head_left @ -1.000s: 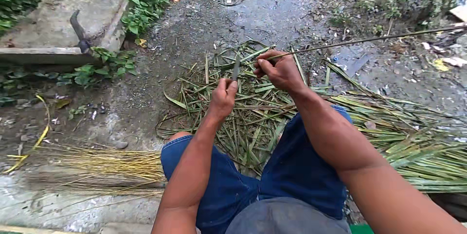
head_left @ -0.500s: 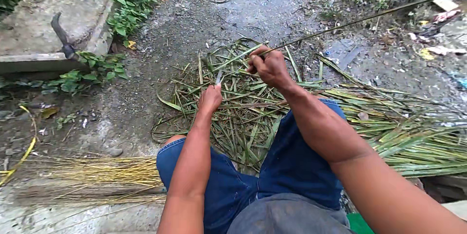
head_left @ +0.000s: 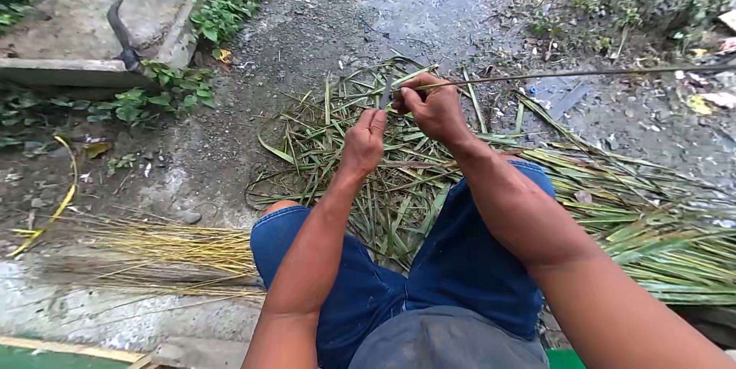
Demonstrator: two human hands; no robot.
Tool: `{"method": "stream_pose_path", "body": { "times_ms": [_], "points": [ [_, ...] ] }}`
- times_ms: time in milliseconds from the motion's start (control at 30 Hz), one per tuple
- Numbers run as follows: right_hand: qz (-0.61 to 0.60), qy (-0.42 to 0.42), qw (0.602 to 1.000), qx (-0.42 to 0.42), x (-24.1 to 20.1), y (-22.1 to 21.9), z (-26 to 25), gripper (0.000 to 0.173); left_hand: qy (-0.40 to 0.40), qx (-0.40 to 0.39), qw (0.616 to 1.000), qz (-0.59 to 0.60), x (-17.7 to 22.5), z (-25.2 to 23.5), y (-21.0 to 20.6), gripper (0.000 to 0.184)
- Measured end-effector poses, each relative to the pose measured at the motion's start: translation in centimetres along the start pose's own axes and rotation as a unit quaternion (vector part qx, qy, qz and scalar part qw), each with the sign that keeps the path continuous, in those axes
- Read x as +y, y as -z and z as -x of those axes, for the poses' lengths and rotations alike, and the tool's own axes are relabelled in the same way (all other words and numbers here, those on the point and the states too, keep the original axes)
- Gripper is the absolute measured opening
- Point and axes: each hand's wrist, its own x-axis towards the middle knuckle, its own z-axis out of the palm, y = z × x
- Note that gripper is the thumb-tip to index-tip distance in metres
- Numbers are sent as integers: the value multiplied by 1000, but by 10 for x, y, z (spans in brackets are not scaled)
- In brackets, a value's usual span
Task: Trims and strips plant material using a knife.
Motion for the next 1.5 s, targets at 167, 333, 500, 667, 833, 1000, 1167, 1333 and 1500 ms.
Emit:
{"method": "stream_pose_path", "body": {
  "times_ms": [167,333,500,667,833,1000,1167,1333,1500],
  "points": [
    [-36,12,999,22,-4,6,2,17,197,-19,978,-68,-63,-23,14,60],
    [-113,-40,991,59,1,34,-10,14,337,8,940,48,-85,-22,17,61],
    [-172,-57,983,22,3,26,-13,18,280,41,934,217,-55,-13,15,45],
    [-140,-36,989,-17,-1,13,-12,15,138,64,958,245,-16,1,13,42],
    [-121,-9,992,-23,1,5,-10,14,144,70,955,249,0,3,13,44],
    [-37,50,998,-31,4,-4,-5,15,24,10,997,75,12,10,6,43],
    [-35,89,995,-34,5,-4,-2,15,0,43,998,-39,-12,0,15,46],
    [-39,118,991,-53,7,-5,-4,14,-12,49,998,-40,-1,3,18,45],
    [-95,126,987,-43,3,11,-5,14,236,42,970,38,-59,-21,41,60]
  ]
}}
